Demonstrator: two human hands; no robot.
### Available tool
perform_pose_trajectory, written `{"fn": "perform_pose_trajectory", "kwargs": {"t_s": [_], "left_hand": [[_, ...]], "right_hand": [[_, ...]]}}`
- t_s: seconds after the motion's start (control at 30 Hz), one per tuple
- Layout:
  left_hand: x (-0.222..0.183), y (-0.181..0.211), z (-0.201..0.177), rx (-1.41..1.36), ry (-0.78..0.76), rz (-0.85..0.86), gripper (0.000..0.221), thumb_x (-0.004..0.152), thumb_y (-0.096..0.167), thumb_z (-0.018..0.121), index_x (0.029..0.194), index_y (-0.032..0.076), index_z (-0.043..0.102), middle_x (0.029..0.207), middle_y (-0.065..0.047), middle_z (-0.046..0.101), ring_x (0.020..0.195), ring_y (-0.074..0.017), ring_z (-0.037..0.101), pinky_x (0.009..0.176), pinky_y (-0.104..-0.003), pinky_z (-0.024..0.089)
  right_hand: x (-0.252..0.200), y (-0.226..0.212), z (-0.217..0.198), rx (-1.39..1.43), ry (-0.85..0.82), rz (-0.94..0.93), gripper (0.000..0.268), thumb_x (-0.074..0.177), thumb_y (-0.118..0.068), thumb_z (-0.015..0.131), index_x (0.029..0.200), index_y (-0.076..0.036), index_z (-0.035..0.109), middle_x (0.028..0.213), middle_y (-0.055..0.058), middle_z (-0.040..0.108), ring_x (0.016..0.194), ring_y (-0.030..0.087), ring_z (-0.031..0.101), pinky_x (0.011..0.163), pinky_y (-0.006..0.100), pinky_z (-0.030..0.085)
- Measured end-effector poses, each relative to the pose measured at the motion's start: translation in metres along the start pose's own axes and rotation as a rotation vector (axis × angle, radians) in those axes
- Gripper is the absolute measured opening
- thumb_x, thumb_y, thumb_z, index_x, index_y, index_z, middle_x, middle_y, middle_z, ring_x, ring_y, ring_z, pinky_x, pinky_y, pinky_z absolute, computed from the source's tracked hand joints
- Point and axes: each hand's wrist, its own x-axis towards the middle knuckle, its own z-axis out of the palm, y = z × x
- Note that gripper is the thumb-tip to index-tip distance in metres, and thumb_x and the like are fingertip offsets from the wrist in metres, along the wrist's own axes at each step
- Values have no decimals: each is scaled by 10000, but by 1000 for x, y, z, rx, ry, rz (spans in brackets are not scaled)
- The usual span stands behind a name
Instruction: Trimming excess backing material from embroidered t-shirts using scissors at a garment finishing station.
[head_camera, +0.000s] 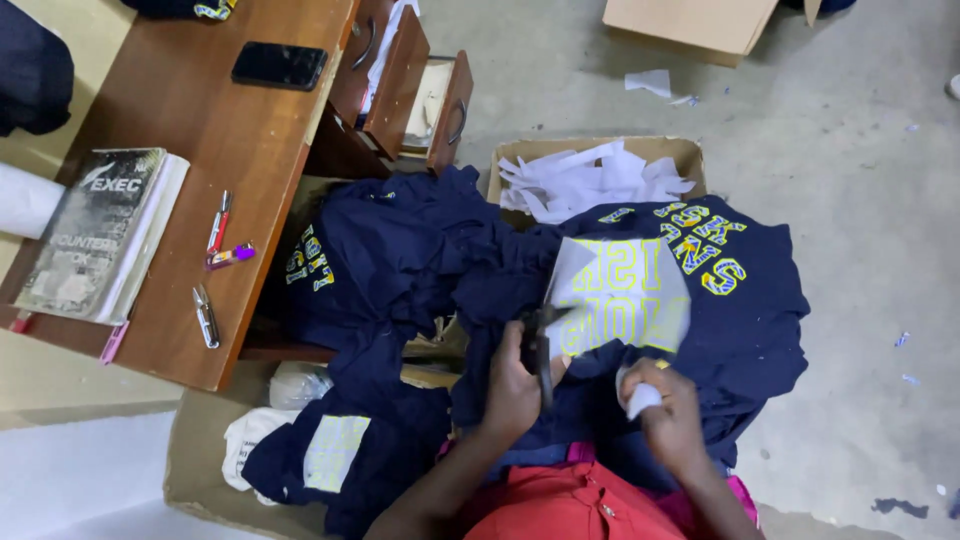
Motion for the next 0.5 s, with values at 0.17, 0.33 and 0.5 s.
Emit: {"fn": "perform_pose_trajectory", "kwargs": {"t_s": [0.17,0.33,0.5], "left_hand": [[3,7,-2,-632,-347,264,322,955,157,769,1168,96,536,1229,-197,694,1155,-279,705,981,-390,587],[17,-26,12,-741,-505,91,360,956,211,752,1200,70,527,1170,-125,642,1156,-244,689,981,-365,557],[14,-30,8,-718,-628,17,341,956,117,760,1270,13,681,1197,-193,744,1109,-262,733,1017,-363,580]], "right_hand": [[1,-13,16,-398,-117,-2,671,781,-582,818,1308,-199,662,1130,25,748,998,260,742,881,372,519],[21,-23,35,-415,-115,97,532,842,-496,729,1255,-181,616,1042,102,717,978,332,707,791,470,522],[29,12,20,-48,-164,331,306,994,-365,622,828,-144,753,704,4,697,693,122,599,661,331,434]]}}
